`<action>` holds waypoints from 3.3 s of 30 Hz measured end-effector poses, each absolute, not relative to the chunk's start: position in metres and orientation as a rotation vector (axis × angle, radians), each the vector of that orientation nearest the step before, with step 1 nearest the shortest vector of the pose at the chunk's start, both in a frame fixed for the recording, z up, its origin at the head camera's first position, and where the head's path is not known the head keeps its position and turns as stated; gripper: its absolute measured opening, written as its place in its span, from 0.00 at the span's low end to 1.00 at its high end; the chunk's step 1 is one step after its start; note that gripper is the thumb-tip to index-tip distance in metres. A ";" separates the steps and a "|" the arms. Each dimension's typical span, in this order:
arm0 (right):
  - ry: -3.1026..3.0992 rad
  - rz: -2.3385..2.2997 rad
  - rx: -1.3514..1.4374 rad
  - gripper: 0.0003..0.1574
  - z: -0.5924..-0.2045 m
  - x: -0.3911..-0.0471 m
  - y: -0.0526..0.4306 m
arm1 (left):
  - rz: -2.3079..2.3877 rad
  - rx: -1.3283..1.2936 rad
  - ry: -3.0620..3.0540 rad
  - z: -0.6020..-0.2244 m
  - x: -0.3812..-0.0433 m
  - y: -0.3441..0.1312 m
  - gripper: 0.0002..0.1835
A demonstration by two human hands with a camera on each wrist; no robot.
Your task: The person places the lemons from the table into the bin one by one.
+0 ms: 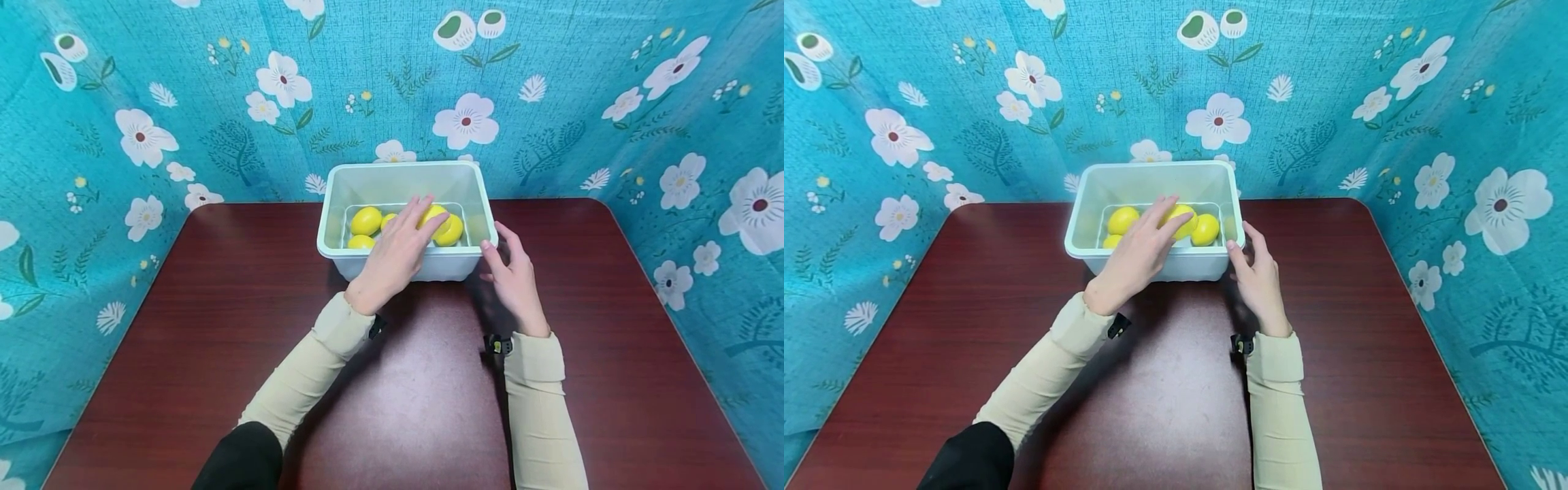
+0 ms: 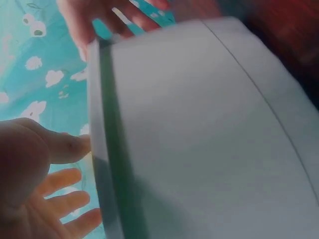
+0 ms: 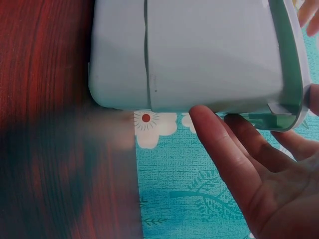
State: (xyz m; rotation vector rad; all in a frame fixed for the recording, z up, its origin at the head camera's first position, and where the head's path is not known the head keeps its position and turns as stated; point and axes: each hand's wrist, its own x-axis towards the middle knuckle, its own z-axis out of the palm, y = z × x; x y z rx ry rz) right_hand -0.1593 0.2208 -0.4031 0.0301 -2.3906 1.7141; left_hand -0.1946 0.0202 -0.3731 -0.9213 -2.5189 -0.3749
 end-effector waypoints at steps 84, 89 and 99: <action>-2.782 0.521 0.562 0.57 -0.362 -0.113 0.221 | -0.077 -0.385 -2.938 -0.322 -0.093 -0.147 0.45; -2.795 0.507 0.581 0.59 -0.361 -0.110 0.217 | -0.088 -0.408 -2.930 -0.322 -0.096 -0.138 0.45; -2.847 0.492 0.546 0.59 -0.362 -0.109 0.216 | -0.085 -0.463 -2.949 -0.320 -0.100 -0.126 0.45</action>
